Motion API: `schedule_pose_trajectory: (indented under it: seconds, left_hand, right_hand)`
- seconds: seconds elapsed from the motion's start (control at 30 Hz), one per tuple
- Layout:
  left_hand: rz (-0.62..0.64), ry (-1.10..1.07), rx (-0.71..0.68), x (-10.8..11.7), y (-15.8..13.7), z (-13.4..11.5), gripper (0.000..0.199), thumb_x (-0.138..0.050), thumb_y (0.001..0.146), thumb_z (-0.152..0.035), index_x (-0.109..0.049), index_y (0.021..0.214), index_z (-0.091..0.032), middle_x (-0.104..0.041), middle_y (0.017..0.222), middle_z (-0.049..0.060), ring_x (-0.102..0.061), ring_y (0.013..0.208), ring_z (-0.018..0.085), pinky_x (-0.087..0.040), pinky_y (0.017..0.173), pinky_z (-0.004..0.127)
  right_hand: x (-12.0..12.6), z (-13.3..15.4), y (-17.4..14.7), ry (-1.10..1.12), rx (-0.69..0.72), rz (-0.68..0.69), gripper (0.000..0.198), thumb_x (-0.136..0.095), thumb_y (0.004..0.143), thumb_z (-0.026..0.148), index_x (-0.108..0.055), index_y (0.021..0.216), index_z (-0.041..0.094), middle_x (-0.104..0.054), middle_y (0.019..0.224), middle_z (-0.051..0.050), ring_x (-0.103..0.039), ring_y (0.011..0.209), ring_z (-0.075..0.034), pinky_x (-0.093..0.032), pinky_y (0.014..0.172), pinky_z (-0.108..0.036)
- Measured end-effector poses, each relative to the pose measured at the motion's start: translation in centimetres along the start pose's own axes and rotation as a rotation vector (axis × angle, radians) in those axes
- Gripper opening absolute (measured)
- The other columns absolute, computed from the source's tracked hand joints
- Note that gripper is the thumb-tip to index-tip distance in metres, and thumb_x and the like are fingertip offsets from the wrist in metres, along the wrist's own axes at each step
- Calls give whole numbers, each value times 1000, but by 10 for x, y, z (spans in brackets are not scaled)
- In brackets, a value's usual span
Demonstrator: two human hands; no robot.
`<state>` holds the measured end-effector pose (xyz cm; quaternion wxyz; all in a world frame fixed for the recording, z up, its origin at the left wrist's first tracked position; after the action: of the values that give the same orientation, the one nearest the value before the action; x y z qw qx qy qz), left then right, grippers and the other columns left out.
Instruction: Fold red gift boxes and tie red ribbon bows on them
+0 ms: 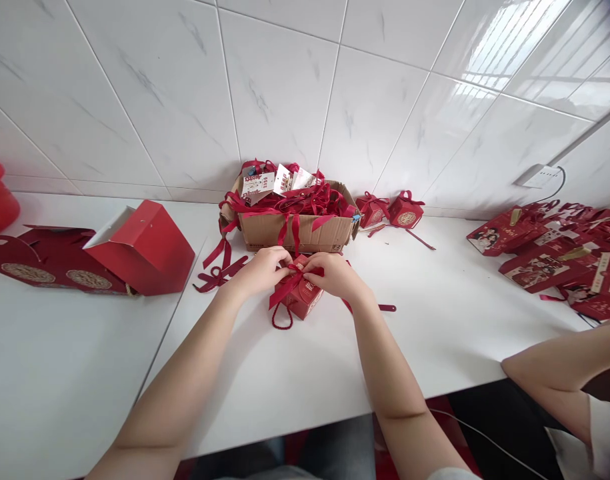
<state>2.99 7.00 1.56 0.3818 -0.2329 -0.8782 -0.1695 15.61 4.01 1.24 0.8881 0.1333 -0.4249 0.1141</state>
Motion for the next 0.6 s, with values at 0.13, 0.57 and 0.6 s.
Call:
schedule_pose_trajectory:
  seconds: [0.13,0.57,0.6]
  left_hand:
    - [2,17,-3,0,1,2,11,-53,81,-24,-61,76,-20,-64,87,4,-59,77,19,-47,70,30]
    - [65,-38,-67,-7,-3,-5,27,-48,88,-43,-63,85,-21,-61,99,4,-60,83,19,-48,76,31]
    - [58,-42,-75,-7,-3,-6,25,-49,87,-41,-64,85,-21,-62,98,4,-60,84,19,-48,77,31]
  right_hand:
    - [0,-1,0,0,-7,-11,16,-58,80,11,-73,83,19,-71,99,-2,-64,89,-16,-47,80,-28]
    - [3,8,-3,-18,14,-14,22,-50,84,10,-71,82,19,-70,97,-4,-63,86,-15,-46,78,-26]
    - [3,8,-2,-15,14,-16,22,-51,86,13,-71,80,19,-70,95,-4,-63,86,-15,-45,78,-26]
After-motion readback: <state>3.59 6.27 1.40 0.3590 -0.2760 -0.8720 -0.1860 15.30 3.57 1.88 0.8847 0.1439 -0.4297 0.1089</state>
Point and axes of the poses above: each hand's wrist, its own y-axis towards the middle knuckle, its own x-axis out of the back of the hand, z = x × y, the point moved 8 cm from there along y, towards the middle knuckle
